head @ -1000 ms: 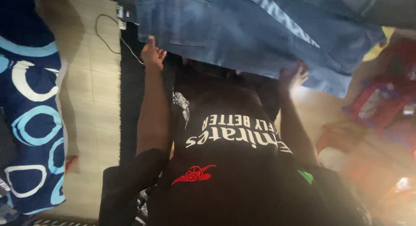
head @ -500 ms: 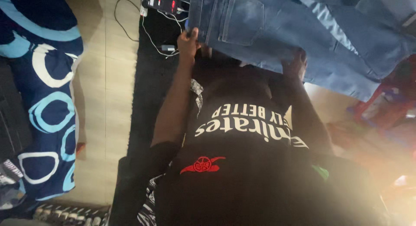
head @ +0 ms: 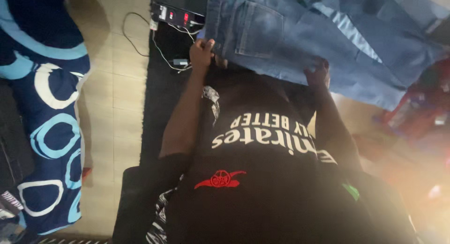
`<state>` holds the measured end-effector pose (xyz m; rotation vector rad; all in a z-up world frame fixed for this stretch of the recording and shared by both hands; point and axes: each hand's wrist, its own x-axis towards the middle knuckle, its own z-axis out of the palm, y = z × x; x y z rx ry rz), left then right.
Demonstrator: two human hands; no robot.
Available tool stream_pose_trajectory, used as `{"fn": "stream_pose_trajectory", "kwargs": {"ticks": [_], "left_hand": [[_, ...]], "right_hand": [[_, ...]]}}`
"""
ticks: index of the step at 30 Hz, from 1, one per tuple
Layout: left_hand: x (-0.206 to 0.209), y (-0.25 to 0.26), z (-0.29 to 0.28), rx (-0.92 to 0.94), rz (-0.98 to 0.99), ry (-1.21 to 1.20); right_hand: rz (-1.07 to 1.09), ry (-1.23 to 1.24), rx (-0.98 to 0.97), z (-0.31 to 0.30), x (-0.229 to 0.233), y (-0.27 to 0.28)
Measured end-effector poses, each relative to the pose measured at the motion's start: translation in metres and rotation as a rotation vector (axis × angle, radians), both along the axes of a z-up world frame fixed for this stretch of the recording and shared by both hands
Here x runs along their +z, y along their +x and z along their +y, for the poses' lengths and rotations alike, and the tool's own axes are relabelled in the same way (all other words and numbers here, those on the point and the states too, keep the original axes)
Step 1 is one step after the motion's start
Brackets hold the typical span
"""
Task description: The person irons a pair of denim jeans using a handheld iron on an ironing board, smoothing different sections of the fabric and folding them.
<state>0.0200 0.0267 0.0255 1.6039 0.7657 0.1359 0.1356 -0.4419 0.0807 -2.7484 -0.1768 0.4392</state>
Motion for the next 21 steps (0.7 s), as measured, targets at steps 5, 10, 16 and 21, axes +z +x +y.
{"fn": "stream_pose_trajectory", "kwargs": {"ticks": [5,10,16,21], "left_hand": [[0.007,-0.005,0.009,-0.031,-0.028,-0.24],[0.015,-0.009,0.017,-0.089,-0.012,0.029],[-0.008,-0.014,0.021,-0.041,0.031,-0.088],[0.009,0.01,0.042,-0.13,0.042,0.37]], "right_hand": [[0.064,-0.023,-0.059,-0.001,0.001,-0.013],[0.111,-0.025,-0.147,0.002,0.0,-0.008],[0.143,-0.119,-0.258,0.003,-0.008,-0.004],[0.152,-0.099,-0.232,0.002,-0.023,-0.007]]}}
